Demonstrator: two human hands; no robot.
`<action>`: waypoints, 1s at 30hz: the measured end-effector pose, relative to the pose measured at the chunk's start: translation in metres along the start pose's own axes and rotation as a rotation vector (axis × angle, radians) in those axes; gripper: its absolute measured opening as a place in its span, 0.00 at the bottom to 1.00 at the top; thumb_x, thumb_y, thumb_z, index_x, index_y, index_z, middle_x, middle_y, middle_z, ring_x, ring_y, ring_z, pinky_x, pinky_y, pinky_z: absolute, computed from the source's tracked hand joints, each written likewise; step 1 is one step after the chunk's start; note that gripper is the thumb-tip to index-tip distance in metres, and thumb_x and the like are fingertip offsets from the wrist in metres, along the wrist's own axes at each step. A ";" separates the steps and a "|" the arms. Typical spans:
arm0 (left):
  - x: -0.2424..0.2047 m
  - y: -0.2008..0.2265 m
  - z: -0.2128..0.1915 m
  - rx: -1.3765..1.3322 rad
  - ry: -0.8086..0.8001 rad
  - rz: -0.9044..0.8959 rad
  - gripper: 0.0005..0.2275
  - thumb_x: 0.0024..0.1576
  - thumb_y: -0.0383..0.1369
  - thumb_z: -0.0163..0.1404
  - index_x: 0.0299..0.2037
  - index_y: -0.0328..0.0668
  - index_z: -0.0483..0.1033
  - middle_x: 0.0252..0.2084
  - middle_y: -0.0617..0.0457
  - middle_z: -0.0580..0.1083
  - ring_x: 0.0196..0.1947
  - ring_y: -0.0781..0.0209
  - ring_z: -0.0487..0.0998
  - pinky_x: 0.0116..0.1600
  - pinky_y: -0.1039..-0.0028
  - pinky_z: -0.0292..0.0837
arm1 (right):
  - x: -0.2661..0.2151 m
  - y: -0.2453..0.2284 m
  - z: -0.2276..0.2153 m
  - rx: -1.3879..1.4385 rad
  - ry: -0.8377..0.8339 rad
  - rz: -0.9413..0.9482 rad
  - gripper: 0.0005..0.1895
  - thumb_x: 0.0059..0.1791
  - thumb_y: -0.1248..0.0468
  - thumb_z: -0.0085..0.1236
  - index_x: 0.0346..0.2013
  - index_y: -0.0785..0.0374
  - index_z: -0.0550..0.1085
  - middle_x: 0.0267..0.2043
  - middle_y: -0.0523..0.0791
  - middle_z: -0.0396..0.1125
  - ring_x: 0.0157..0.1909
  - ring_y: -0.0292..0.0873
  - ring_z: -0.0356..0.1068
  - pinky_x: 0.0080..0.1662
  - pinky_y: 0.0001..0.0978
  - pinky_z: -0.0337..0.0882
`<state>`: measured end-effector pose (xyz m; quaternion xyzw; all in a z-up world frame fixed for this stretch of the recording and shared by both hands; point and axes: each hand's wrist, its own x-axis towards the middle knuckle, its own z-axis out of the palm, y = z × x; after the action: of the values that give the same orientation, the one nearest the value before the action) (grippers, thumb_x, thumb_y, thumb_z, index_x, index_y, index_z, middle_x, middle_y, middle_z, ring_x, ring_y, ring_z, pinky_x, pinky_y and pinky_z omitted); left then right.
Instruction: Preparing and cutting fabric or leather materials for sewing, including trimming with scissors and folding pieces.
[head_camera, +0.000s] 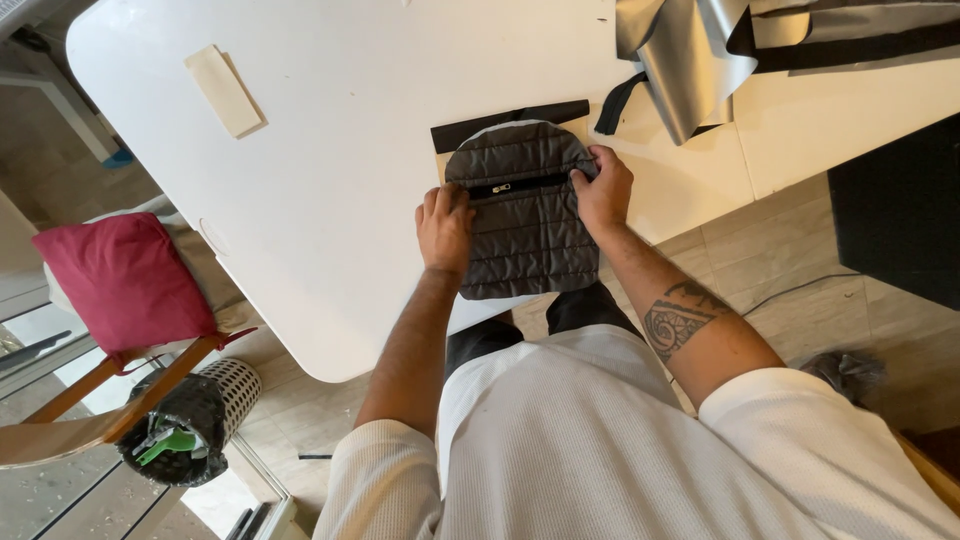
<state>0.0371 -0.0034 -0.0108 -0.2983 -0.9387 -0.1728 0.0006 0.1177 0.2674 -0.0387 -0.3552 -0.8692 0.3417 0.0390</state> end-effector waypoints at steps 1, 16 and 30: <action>0.000 0.000 0.001 0.020 -0.050 0.000 0.14 0.52 0.38 0.59 0.47 0.46 0.80 0.52 0.56 0.70 0.58 0.54 0.67 0.52 0.67 0.67 | 0.000 0.002 0.001 -0.003 0.003 -0.003 0.24 0.43 0.66 0.74 0.51 0.66 0.75 0.39 0.56 0.74 0.46 0.60 0.76 0.42 0.47 0.79; -0.003 -0.002 0.011 0.048 -0.038 -0.004 0.15 0.51 0.38 0.62 0.47 0.45 0.81 0.53 0.54 0.70 0.58 0.52 0.68 0.53 0.64 0.67 | -0.019 -0.040 -0.062 -0.297 0.048 -0.585 0.10 0.52 0.66 0.64 0.46 0.59 0.72 0.48 0.42 0.57 0.48 0.45 0.63 0.48 0.41 0.67; -0.006 -0.008 0.014 -0.021 -0.031 -0.008 0.15 0.52 0.38 0.61 0.48 0.45 0.81 0.55 0.54 0.70 0.59 0.51 0.68 0.55 0.64 0.67 | -0.015 0.002 -0.036 -0.404 -0.044 -0.747 0.10 0.52 0.63 0.60 0.47 0.59 0.79 0.47 0.43 0.63 0.50 0.46 0.65 0.46 0.39 0.64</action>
<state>0.0386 -0.0082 -0.0274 -0.2971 -0.9379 -0.1780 -0.0180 0.1415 0.2797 -0.0098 -0.0092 -0.9883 0.1345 0.0712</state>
